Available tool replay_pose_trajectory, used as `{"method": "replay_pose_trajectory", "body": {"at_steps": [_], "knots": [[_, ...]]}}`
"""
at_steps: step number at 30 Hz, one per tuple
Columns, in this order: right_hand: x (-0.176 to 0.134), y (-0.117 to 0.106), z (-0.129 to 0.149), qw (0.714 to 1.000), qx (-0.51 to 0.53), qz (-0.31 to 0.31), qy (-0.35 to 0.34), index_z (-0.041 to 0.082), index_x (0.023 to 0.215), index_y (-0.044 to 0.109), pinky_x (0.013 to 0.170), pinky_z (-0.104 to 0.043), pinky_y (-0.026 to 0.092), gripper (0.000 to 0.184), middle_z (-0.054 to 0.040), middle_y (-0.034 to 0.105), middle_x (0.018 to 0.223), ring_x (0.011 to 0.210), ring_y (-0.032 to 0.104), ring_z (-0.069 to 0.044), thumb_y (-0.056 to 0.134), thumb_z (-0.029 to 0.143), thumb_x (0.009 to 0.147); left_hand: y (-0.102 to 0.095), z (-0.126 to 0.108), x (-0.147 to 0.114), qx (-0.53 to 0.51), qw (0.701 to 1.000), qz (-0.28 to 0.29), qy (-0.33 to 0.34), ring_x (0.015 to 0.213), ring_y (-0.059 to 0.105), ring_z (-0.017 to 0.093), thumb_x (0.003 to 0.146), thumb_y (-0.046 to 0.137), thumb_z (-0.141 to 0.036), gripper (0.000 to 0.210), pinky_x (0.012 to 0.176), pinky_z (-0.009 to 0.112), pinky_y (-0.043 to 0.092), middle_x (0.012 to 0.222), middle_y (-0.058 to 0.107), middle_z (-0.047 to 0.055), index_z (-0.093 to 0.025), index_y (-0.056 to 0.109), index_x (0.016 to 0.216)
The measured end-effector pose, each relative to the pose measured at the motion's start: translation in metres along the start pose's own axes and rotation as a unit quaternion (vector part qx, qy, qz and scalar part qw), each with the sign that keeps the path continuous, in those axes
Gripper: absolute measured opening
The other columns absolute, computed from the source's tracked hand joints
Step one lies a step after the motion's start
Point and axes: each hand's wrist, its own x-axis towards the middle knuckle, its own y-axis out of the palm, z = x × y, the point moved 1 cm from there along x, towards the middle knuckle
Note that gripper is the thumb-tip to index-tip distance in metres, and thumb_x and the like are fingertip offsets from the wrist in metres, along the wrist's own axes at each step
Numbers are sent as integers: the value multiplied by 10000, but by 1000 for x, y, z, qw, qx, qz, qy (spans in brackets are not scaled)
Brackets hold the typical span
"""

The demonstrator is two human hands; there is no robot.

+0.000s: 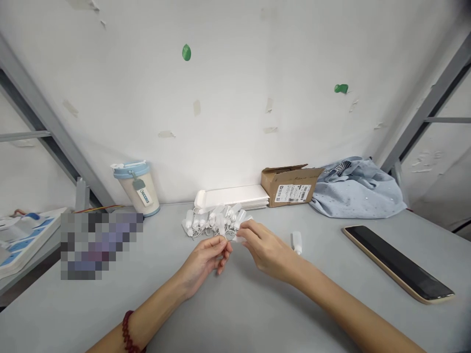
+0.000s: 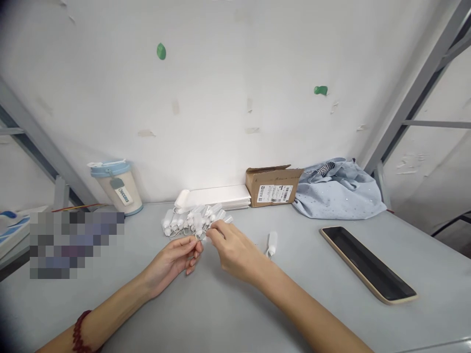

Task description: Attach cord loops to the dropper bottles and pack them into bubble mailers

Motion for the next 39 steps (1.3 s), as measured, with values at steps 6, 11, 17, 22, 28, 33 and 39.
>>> {"method": "replay_pose_trajectory", "body": {"at_steps": [6, 11, 17, 22, 28, 33, 39], "knots": [[-2, 2, -1, 1000, -20, 0, -10, 147, 1001, 490, 666, -290, 446, 234, -109, 509, 961, 765, 472, -177, 391, 8, 840, -1, 2, 0, 11, 1000, -3, -4, 568, 408, 89, 848, 515, -353, 240, 512, 213, 318, 674, 439, -9, -144, 566, 742], [-4, 4, 0, 999, -21, -20, -23, 158, 1006, 512, 687, -287, 452, 348, -112, 500, 986, 819, 463, -175, 299, -43, 818, 0, 0, 0, 57, 998, -17, 5, 556, 397, 87, 834, 530, -358, 256, 515, 216, 318, 658, 442, -11, -140, 569, 706], [-6, 10, 1, 999, 32, -7, -32, 175, 993, 517, 660, -258, 459, 411, -80, 489, 936, 803, 467, -159, 309, -79, 746, 3, 2, -1, 112, 993, -13, 25, 550, 404, 98, 802, 547, -387, 290, 506, 224, 342, 654, 475, 1, -134, 566, 660], [-7, 15, -1, 1000, 12, 3, -25, 167, 945, 533, 649, -269, 456, 369, -92, 500, 922, 783, 475, -166, 322, -73, 760, 3, 6, 3, 223, 974, -28, 26, 488, 426, 96, 828, 478, -449, 352, 478, 225, 367, 598, 470, -18, -149, 552, 661], [-2, 6, -10, 1000, 0, -29, -11, 175, 999, 516, 629, -288, 458, 236, -104, 528, 922, 718, 498, -163, 363, 54, 867, -26, -48, -14, 252, 887, -311, 231, 656, 516, 131, 802, 549, -362, 509, 572, 233, 426, 900, 571, 16, -231, 367, 1259], [0, -2, -9, 998, 26, -65, -6, 200, 1055, 486, 615, -277, 465, 226, -97, 516, 948, 694, 507, -143, 356, 102, 899, -33, -68, -26, 314, 871, -291, 243, 698, 519, 142, 845, 484, -379, 361, 595, 234, 420, 908, 584, 16, -247, 484, 1182], [0, 0, 0, 995, 60, -69, -30, 215, 1088, 470, 631, -273, 479, 236, -91, 503, 961, 754, 529, -150, 363, 109, 906, -2, -38, -18, 359, 925, -63, 109, 772, 533, 175, 856, 459, -393, 250, 608, 227, 396, 839, 612, 27, -207, 626, 860]]}}
